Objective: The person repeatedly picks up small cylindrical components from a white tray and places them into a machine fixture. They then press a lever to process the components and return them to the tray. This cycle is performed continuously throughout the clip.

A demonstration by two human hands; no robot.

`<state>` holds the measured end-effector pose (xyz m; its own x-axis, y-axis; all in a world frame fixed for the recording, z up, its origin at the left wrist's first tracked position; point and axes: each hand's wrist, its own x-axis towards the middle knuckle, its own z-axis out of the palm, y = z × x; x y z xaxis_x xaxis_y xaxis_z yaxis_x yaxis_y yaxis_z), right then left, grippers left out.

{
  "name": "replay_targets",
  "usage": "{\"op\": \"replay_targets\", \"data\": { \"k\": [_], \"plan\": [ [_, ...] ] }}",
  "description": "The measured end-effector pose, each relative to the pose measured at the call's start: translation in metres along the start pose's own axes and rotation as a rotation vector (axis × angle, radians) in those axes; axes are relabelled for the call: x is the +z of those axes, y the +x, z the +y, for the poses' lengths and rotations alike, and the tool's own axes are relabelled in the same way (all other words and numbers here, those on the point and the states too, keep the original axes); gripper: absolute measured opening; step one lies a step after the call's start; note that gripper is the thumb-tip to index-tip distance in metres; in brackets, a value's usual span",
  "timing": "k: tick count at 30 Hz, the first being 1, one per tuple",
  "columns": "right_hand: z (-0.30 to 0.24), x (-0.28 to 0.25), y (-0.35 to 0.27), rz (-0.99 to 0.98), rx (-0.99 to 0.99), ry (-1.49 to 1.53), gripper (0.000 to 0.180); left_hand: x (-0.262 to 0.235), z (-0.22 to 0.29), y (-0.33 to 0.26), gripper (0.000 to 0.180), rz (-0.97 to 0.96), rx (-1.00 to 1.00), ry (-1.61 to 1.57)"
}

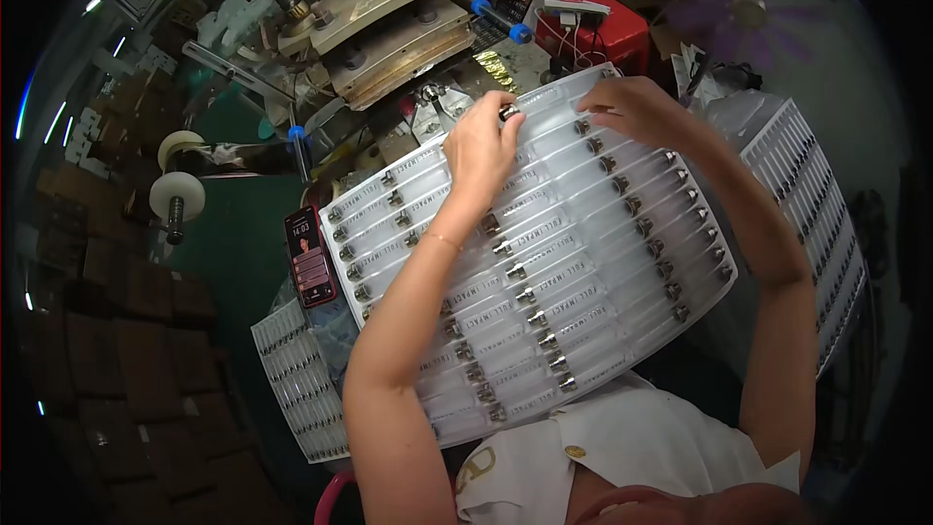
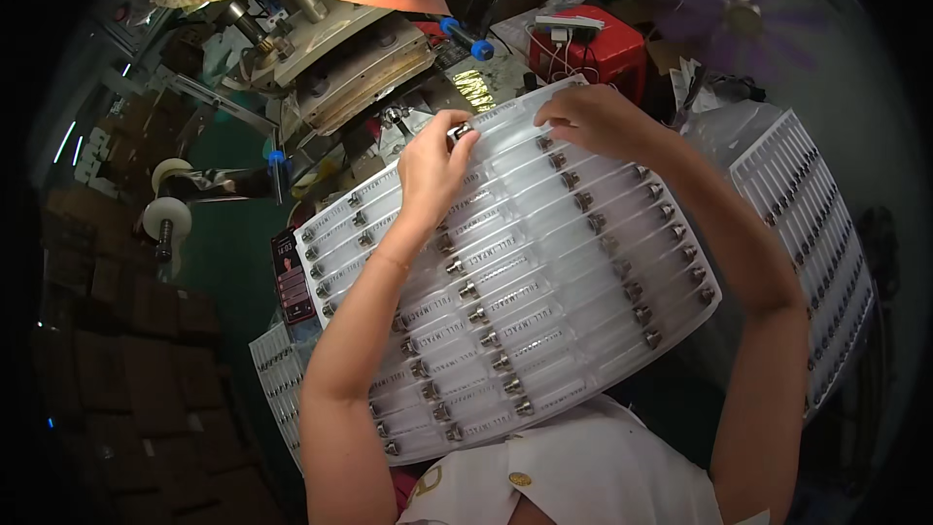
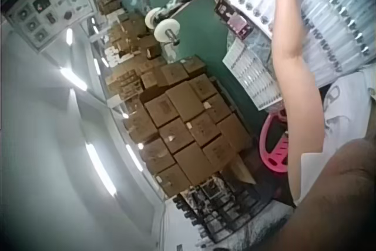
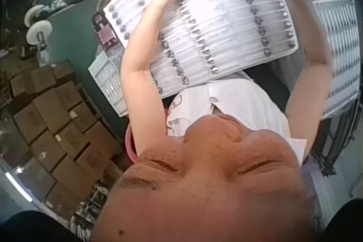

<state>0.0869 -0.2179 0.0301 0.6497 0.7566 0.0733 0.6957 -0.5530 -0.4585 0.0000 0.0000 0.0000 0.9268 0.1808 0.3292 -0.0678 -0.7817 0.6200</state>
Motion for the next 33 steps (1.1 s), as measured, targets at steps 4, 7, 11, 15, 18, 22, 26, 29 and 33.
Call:
{"op": "replay_targets", "data": {
  "k": [4,7,11,15,18,22,26,29,33],
  "plan": [
    [-0.001,0.020,0.003,0.115,-0.287,-0.193,0.023,0.019,-0.009,0.017,0.021,0.093,0.186,0.266],
    [0.009,0.027,0.009,0.135,-0.432,-0.209,0.024,0.005,-0.001,0.012,0.019,0.083,0.265,0.354],
    [-0.005,0.005,-0.008,0.169,-0.178,0.219,0.023,-0.032,0.007,-0.030,0.018,0.118,0.486,0.329],
    [0.005,-0.001,-0.012,0.277,-0.157,0.590,0.022,-0.050,-0.022,-0.037,0.022,0.124,0.488,0.360],
    [-0.003,0.001,-0.005,0.243,-0.124,0.638,0.027,-0.056,-0.048,-0.011,0.032,0.167,0.470,0.509],
    [-0.008,0.002,0.000,0.219,-0.001,0.624,0.033,-0.047,-0.063,0.029,0.028,0.167,0.498,0.662],
    [-0.016,0.006,0.025,0.224,0.046,0.622,0.030,-0.043,-0.076,0.042,0.018,0.151,0.589,0.660],
    [-0.023,0.022,0.055,0.405,-0.123,0.325,0.030,-0.048,-0.046,0.012,0.017,0.186,0.684,0.510],
    [-0.053,0.038,0.079,0.539,-0.405,-0.025,0.027,-0.059,-0.027,-0.051,0.023,0.152,0.761,0.369]
  ]
}}
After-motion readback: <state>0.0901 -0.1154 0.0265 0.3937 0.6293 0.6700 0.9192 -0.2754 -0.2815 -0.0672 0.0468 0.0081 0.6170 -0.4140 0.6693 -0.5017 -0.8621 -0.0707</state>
